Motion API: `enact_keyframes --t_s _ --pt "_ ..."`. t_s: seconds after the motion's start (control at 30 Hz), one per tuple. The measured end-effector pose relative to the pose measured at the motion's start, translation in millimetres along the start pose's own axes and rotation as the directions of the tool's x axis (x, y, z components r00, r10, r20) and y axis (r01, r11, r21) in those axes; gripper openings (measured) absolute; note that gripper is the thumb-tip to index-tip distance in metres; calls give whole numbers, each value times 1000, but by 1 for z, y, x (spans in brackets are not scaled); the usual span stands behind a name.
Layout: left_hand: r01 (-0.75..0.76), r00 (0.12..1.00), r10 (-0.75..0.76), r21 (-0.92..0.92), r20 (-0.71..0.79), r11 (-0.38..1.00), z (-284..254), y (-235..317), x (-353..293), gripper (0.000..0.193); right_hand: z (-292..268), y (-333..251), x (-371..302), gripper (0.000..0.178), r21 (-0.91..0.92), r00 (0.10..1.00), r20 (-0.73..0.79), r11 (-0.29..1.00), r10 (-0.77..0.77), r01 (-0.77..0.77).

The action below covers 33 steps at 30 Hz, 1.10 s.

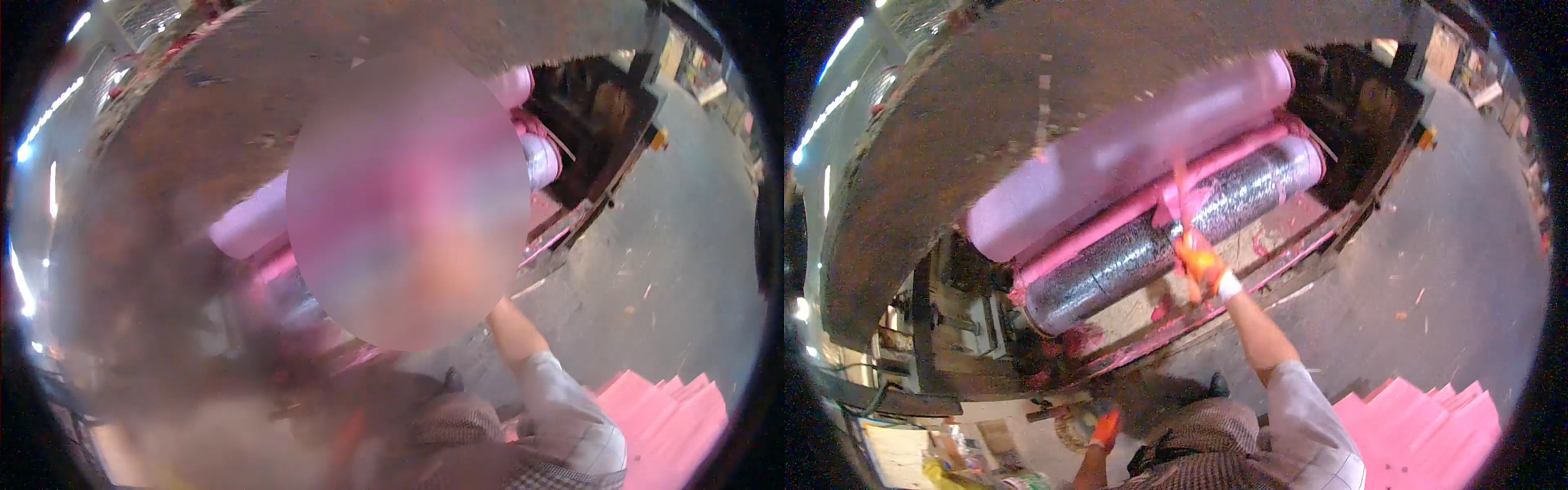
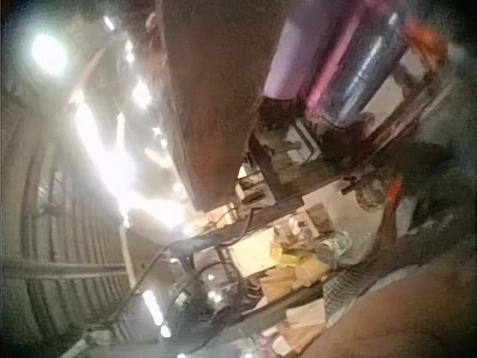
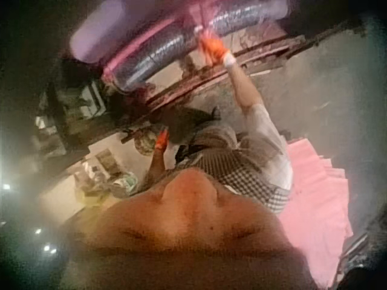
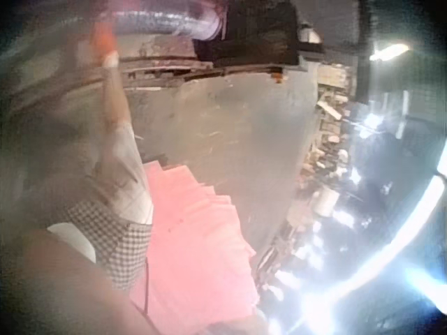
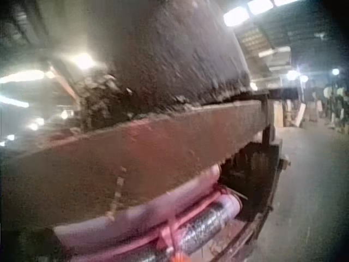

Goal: Scrape pink material from industrial rollers and feed pink sheets into the machine.

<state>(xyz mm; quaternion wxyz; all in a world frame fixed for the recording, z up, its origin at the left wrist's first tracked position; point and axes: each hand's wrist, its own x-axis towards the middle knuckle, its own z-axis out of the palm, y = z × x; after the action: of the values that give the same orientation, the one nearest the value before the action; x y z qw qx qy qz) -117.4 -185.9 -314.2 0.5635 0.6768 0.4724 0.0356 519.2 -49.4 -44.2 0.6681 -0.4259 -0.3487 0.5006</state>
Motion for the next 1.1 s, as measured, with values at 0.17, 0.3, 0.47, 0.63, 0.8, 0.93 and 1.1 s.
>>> enact_keyframes --t_s 0.17,0.3,0.47,0.63,0.8,0.93,1.1 --pt "89 993 -98 -127 -67 988 29 268 45 49 -106 80 43 40 643 883 -95 705 460 -298" --pt "80 997 -80 -191 9 978 31 276 62 54 -63 86 0 53 418 791 -253 800 557 -430" --pt "300 953 -246 -470 174 830 45 332 96 57 -30 115 -45 54 510 689 -168 661 705 -551" --pt "319 937 -140 -621 320 716 58 354 111 72 15 150 -107 57 746 856 59 547 514 -379" --pt "562 716 -198 -385 669 732 55 353 95 53 58 200 -177 62 27 878 -477 999 43 -35" --pt "590 695 -133 -454 706 668 3 333 39 42 139 185 -219 64 -633 983 -92 772 -156 63" --pt "523 773 -56 -584 632 621 -32 316 6 46 174 205 -240 62 -302 975 -55 927 213 -220"
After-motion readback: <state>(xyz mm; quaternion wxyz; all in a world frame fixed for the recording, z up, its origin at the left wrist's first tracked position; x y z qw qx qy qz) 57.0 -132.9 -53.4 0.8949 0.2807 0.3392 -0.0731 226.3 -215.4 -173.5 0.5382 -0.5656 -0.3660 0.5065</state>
